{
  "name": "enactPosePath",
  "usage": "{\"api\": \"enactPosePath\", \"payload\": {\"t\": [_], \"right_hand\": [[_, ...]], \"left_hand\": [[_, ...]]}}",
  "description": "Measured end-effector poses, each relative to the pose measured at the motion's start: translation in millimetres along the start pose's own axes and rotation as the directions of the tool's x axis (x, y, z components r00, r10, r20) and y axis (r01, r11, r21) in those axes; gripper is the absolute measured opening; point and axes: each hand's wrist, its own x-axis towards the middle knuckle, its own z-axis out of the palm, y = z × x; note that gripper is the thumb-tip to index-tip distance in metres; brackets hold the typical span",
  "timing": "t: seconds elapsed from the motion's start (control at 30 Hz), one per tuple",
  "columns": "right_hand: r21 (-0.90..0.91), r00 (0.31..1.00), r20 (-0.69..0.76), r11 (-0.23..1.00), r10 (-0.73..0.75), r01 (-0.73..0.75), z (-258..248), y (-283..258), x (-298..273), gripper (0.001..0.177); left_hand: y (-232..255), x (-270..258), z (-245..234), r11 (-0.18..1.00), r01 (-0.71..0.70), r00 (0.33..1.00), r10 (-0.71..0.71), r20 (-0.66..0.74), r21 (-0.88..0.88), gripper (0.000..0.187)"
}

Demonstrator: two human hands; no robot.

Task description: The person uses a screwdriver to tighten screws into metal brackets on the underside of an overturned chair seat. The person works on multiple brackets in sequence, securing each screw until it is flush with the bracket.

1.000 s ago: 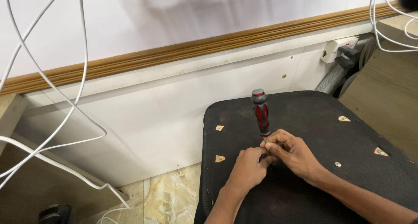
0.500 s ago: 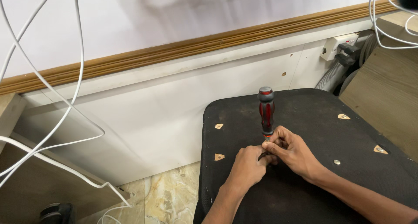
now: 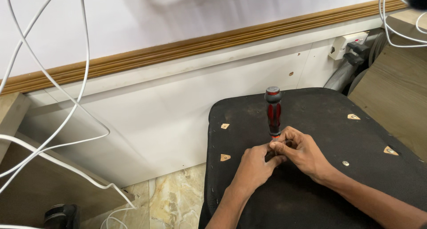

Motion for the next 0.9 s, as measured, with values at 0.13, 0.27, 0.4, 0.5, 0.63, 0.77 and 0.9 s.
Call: {"api": "enactPosePath", "payload": {"t": [0.13, 0.27, 0.4, 0.5, 0.63, 0.77, 0.9], "right_hand": [[-0.03, 1.0, -0.015, 0.999, 0.027, -0.027, 2.7, 4.1, 1.0, 0.02], [-0.009, 0.999, -0.021, 0.999, 0.034, -0.034, 2.8, 5.9, 1.3, 0.02], [-0.044, 0.999, -0.039, 0.998, 0.038, -0.04, 2.4, 7.7, 2.5, 0.02], [-0.051, 0.998, -0.057, 0.998, 0.018, -0.02, 1.8, 8.2, 2.8, 0.025], [0.007, 0.998, -0.061, 1.0, 0.026, -0.025, 4.5, 6.3, 0.8, 0.023], [0.03, 0.999, -0.006, 0.998, 0.047, -0.047, 4.4, 1.2, -7.2, 0.018], [0.074, 0.998, 0.063, 0.997, 0.016, -0.02, 2.6, -2.1, -13.4, 0.024]], "left_hand": [[-0.4, -0.9, 0.4, 1.0, 0.011, 1.0, -0.01, -0.027, 0.01, 0.025], [-1.7, 0.5, 1.5, 0.997, 0.072, 0.997, -0.072, -0.011, 0.029, 0.025], [-4.1, -0.9, 1.1, 1.0, -0.003, 1.0, 0.003, -0.026, -0.011, 0.023], [-4.8, 2.5, 2.0, 0.988, 0.141, 0.99, -0.143, 0.021, 0.068, 0.023], [-9.3, 6.1, 4.0, 0.998, 0.046, 0.999, -0.047, 0.025, 0.053, 0.022], [-10.9, 6.6, 7.5, 0.999, 0.011, 1.0, -0.012, 0.019, 0.041, 0.023], [-10.1, 2.0, 9.0, 1.0, -0.002, 1.0, 0.002, -0.011, 0.022, 0.022]]}}
